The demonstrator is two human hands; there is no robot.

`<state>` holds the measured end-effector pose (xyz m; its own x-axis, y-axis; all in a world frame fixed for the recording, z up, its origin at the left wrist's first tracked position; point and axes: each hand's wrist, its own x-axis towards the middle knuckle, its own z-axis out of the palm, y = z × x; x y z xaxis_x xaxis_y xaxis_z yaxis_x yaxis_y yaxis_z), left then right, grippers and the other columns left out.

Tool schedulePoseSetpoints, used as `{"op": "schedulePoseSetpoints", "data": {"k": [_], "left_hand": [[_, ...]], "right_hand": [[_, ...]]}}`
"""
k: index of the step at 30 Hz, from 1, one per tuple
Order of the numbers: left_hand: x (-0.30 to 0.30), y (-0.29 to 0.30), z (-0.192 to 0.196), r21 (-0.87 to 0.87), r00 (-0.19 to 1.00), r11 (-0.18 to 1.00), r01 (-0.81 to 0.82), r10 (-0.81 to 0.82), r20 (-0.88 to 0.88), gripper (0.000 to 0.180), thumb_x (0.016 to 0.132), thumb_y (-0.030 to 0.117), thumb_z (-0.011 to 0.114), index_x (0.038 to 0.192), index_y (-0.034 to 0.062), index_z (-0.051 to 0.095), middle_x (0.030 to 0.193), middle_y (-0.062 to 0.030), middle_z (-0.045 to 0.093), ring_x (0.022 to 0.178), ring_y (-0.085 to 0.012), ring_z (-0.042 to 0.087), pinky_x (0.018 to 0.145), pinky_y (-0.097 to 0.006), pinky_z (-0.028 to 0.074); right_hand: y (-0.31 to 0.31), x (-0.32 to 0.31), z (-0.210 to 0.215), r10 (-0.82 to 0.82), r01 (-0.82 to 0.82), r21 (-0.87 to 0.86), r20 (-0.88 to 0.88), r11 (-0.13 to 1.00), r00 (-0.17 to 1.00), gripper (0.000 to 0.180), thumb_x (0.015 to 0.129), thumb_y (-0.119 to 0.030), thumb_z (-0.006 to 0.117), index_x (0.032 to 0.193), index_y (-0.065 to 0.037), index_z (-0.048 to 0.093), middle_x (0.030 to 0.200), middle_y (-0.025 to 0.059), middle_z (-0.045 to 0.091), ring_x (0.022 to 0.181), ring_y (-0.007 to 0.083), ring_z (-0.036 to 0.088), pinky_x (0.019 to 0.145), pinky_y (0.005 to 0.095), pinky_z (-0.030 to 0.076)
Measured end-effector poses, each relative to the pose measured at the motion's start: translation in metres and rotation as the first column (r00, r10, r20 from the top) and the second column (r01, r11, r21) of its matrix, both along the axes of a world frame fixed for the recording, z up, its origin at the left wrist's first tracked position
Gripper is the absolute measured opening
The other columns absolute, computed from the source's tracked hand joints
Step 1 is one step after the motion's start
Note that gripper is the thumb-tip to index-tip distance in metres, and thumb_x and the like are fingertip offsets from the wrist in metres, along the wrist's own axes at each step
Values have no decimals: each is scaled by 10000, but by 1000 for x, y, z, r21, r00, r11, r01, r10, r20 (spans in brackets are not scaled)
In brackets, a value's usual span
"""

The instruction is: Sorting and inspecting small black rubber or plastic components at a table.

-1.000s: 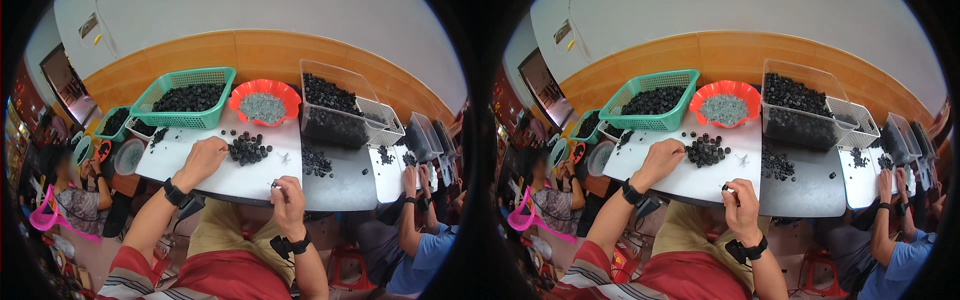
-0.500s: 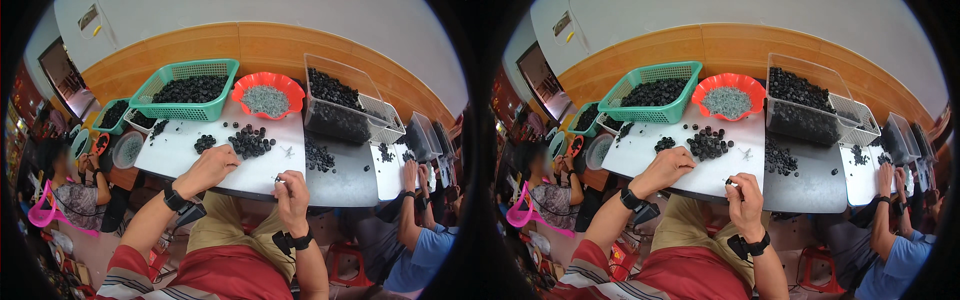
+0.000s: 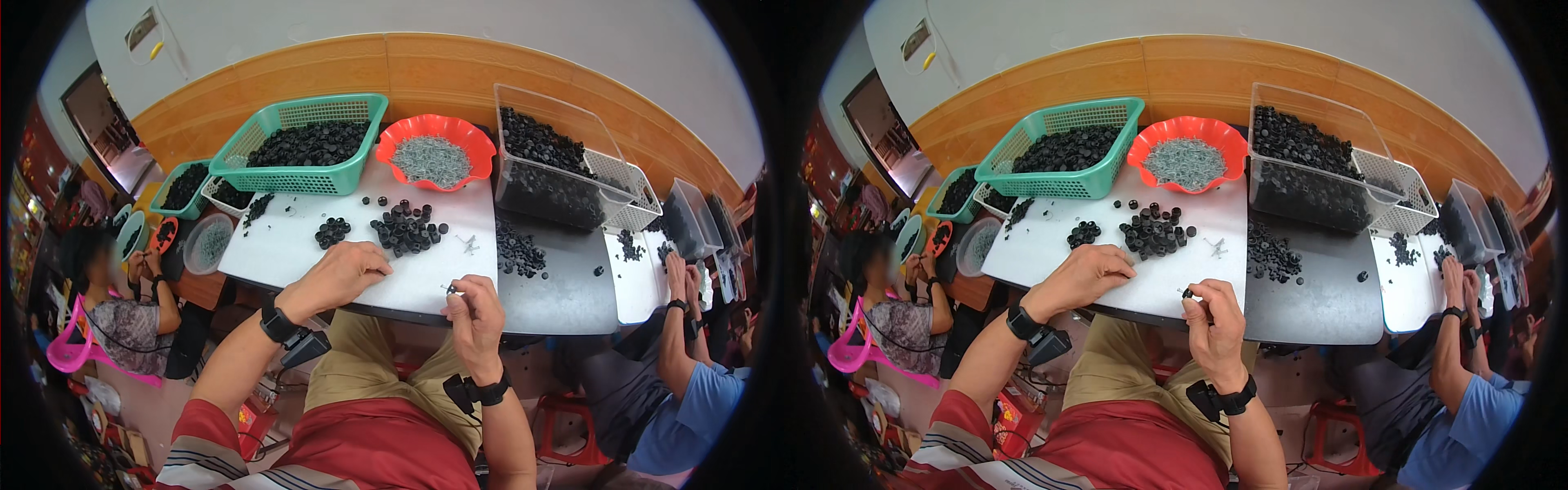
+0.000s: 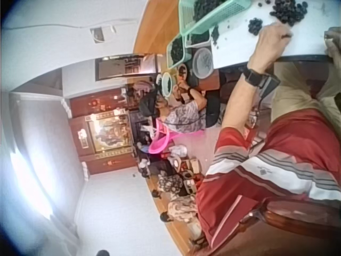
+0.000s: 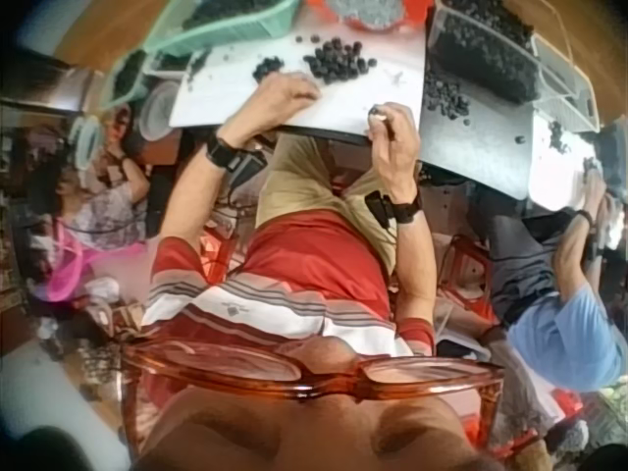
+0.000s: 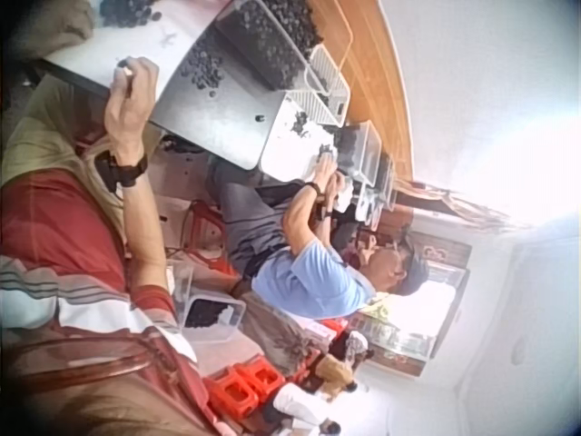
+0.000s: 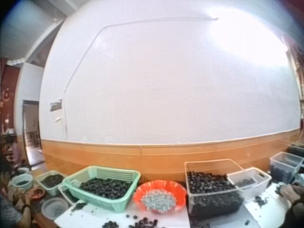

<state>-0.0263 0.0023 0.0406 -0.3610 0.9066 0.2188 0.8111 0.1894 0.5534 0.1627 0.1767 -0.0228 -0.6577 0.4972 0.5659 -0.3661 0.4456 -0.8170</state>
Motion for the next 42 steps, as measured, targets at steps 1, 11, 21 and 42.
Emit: {"op": "schedulePoseSetpoints", "data": {"k": [1, 11, 21, 42], "left_hand": [[0, 0, 0, 7, 1000, 1000, 8, -8, -2, 176, 835, 27, 728, 1006, -5, 750, 973, -137, 733, 872, -311, 707, 809, -362, 563], [15, 3, -5, -30, 824, 971, -235, 216, 523, 143, 865, 36, 787, 1005, 10, 770, 911, -12, 739, 839, -60, 659, 739, -242, 526], [25, 3, -18, 110, 515, 957, -267, 45, 856, 250, 902, 16, 755, 1140, -49, 714, 959, -119, 760, 866, -163, 744, 804, -279, 608], [16, -1, -41, 300, -19, 890, -345, -326, 945, 175, 984, 18, 661, 1158, 14, 668, 1155, -148, 710, 973, -198, 735, 874, -322, 652]], "right_hand": [[0, 0, 0, 3, -3, -1, -6, 1000, 1000, 146, 976, -11, 672, 1109, 40, 641, 1067, 121, 613, 697, 137, 641, 589, 256, 509], [0, 0, 1, -10, 11, -18, 4, 1000, 1000, 146, 961, 8, 677, 1101, 39, 646, 1060, 118, 619, 693, 137, 652, 586, 253, 520], [-1, 0, 0, -18, 18, -5, -3, 1000, 1000, 153, 958, 15, 679, 1106, 39, 648, 1059, 119, 621, 690, 137, 652, 578, 250, 515], [-18, -16, 17, 10, -11, 69, 13, 998, 1000, 205, 919, 24, 713, 1116, 15, 658, 1049, 129, 645, 732, 183, 617, 636, 280, 507]]}}
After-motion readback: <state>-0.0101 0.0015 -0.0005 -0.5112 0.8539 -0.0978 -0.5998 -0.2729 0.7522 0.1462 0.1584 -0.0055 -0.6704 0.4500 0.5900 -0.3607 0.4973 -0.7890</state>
